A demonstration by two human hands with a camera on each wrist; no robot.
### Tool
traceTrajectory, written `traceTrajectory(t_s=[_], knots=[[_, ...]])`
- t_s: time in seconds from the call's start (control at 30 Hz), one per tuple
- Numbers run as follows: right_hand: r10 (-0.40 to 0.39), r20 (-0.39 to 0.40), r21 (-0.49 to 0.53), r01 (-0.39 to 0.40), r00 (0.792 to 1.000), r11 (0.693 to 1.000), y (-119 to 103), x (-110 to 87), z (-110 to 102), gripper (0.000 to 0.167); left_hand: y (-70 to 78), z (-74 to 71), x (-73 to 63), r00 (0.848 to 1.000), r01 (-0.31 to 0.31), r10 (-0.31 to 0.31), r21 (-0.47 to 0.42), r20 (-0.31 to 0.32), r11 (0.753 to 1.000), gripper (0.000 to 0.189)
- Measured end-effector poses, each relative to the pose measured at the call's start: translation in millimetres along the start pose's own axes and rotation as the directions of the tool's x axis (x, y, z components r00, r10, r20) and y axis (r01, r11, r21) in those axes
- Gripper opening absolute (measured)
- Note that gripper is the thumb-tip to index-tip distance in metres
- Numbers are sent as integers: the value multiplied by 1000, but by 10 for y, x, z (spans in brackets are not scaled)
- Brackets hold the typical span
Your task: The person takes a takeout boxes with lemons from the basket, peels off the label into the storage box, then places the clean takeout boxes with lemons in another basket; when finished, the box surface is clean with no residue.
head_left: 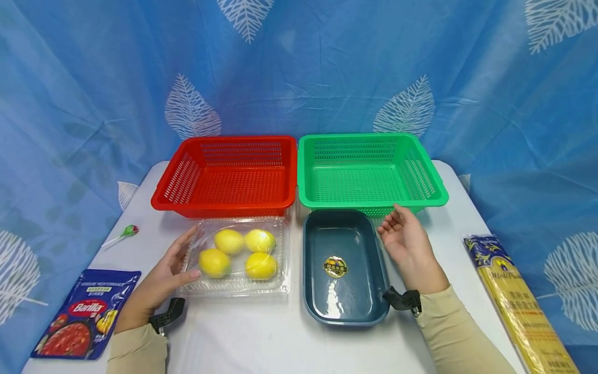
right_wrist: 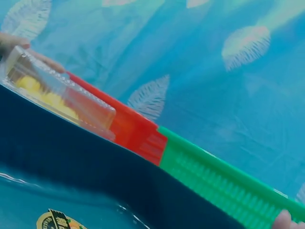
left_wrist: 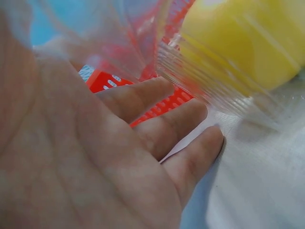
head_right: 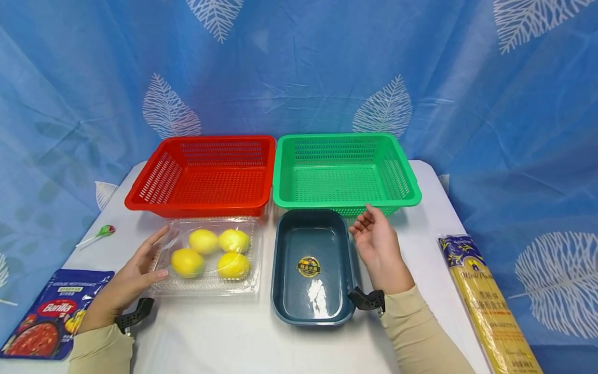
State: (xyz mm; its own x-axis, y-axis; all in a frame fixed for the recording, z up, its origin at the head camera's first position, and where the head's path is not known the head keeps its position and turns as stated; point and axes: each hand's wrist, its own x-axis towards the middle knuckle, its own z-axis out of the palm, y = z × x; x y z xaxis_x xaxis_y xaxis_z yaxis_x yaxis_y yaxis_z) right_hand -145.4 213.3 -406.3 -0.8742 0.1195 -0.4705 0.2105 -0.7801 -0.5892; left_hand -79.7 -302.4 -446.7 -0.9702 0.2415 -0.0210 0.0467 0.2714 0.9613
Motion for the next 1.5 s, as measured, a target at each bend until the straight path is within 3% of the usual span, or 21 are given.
traceTrajectory(t_s=[0.17,0.33,0.5,0.63,1.2,1.37,1.5], knots=[[-20,-30,225,26,999,974,-47,90,-69,24,15,-10,2,1000,30,-30,-8,2,1000,99],[-86,15,351,75,996,933,-23,153,-122,26,15,-10,8,999,41,-41,-31,7,999,99],[-84,129,517,5,988,856,-6,215,-188,36,6,-10,4,999,38,-37,-24,6,999,98],[-80,173,562,-32,982,827,9,240,-211,35,9,1,-5,999,38,-38,-28,4,999,98],[-113,156,556,8,981,831,64,259,-244,25,54,77,-6,994,64,-60,41,-87,997,88],[-117,165,549,7,979,836,71,264,-245,24,68,155,-34,984,115,-115,-13,-136,993,79],[-130,189,548,6,973,837,69,269,-251,22,125,235,-43,965,190,-196,-51,-174,980,69]])
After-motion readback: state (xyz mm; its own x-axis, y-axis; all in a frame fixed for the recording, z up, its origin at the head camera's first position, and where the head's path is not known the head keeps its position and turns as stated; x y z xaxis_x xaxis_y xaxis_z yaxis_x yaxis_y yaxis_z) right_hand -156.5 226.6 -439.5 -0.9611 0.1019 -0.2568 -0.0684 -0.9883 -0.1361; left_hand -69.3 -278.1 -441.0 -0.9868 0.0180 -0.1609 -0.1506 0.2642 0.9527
